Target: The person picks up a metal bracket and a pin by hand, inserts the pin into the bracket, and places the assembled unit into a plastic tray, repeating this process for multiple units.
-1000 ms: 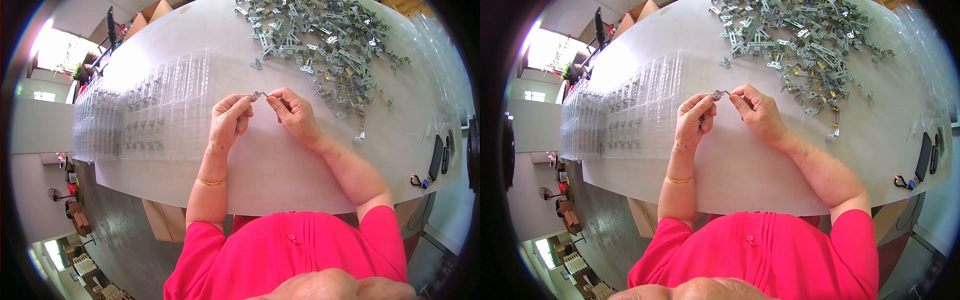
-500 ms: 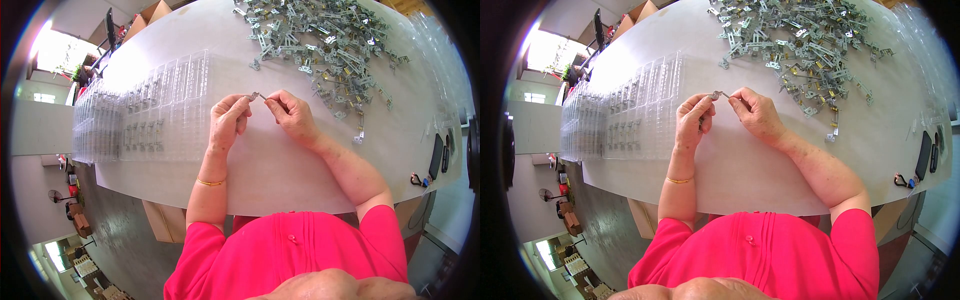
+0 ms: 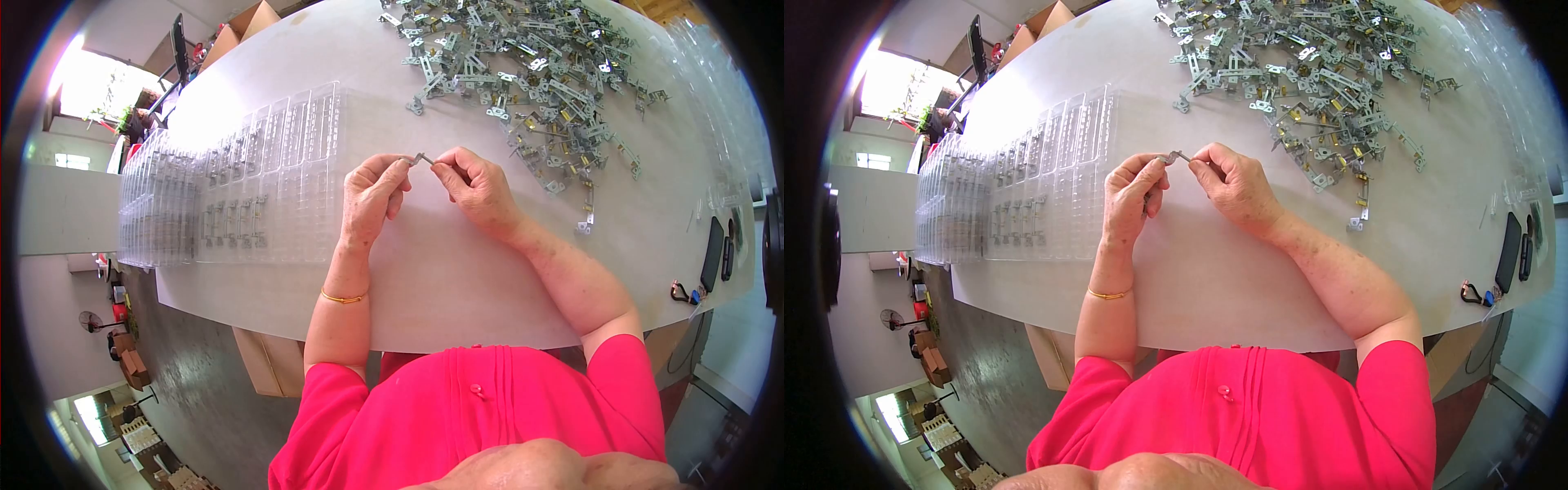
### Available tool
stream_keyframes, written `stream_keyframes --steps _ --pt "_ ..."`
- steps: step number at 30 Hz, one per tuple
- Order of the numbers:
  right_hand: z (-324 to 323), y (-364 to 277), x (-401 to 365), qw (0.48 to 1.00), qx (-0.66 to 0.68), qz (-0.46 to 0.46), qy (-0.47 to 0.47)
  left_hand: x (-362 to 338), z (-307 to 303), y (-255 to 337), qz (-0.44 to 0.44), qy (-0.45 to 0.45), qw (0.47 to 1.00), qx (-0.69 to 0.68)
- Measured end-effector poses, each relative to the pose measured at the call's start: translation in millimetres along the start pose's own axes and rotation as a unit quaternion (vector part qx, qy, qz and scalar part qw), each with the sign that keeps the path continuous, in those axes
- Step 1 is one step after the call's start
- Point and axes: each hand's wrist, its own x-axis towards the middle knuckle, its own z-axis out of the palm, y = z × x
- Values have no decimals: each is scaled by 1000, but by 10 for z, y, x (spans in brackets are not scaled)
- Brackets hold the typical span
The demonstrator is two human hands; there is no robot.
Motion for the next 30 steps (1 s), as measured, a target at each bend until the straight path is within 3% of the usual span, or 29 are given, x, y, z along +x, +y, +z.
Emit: stream_keyframes --steps 9,18,24,30 --pt "-26 -59 -1 996 77 35 -9 -33 64 6 5 -38 994 99" --pt "-128 3 99 974 175 111 -91 -56 81 83 -11 -29 989 148" --pt "-164 -37 135 971 170 119 -120 -82 119 96 20 -68 986 151" --pt "-194 95 181 961 177 106 -185 -111 127 174 -35 -135 970 201"
